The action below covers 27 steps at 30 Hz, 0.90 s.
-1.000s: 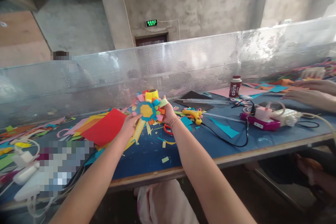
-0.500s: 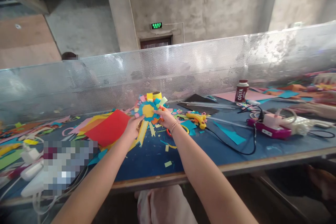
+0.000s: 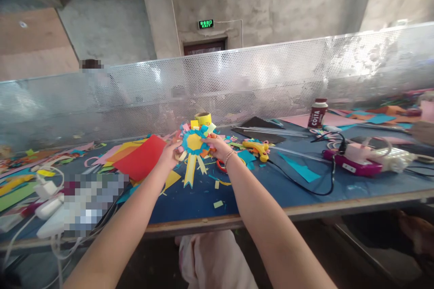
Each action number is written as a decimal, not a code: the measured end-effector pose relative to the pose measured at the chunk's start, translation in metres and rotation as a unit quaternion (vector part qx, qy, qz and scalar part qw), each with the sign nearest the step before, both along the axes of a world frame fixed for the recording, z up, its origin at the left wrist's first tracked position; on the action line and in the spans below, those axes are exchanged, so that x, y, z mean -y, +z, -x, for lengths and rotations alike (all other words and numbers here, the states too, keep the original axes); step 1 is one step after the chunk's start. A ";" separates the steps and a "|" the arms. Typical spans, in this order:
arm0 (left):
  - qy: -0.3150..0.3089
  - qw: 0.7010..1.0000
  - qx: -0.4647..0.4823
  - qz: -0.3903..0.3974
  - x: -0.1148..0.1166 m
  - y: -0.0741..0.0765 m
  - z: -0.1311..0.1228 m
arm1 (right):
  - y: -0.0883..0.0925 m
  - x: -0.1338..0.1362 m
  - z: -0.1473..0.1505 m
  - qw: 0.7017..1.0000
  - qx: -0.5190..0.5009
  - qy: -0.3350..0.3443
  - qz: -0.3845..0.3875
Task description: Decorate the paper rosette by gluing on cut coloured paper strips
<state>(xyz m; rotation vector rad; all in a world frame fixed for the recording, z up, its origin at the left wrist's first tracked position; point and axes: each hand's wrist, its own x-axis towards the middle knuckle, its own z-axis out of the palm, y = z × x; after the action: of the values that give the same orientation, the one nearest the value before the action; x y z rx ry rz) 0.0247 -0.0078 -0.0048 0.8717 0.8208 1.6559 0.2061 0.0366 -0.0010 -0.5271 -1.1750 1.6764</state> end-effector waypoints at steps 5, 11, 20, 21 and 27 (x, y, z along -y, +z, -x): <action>0.031 0.999 -0.034 -0.010 -0.008 -0.007 0.008 | -0.005 -0.004 0.001 0.999 0.004 -0.025 -0.048; 0.009 0.998 -0.050 -0.033 -0.007 -0.006 0.013 | -0.011 -0.007 0.001 0.990 -0.014 -0.044 -0.132; 0.010 0.999 -0.046 0.000 -0.008 0.000 0.021 | -0.002 -0.003 -0.004 0.996 -0.009 -0.027 -0.085; 0.049 0.998 -0.030 0.010 -0.011 0.000 0.027 | -0.001 -0.004 -0.007 0.996 -0.020 -0.029 -0.078; 0.263 0.951 -0.148 0.062 -0.027 -0.011 0.074 | 0.000 -0.014 -0.020 0.991 -0.117 -0.048 -0.037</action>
<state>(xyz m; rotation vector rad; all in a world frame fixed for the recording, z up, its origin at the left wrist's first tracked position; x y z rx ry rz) -0.0489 0.0189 -0.0163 0.8711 1.4476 1.9226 0.2261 0.0503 -0.0013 -0.3259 -1.0213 1.5587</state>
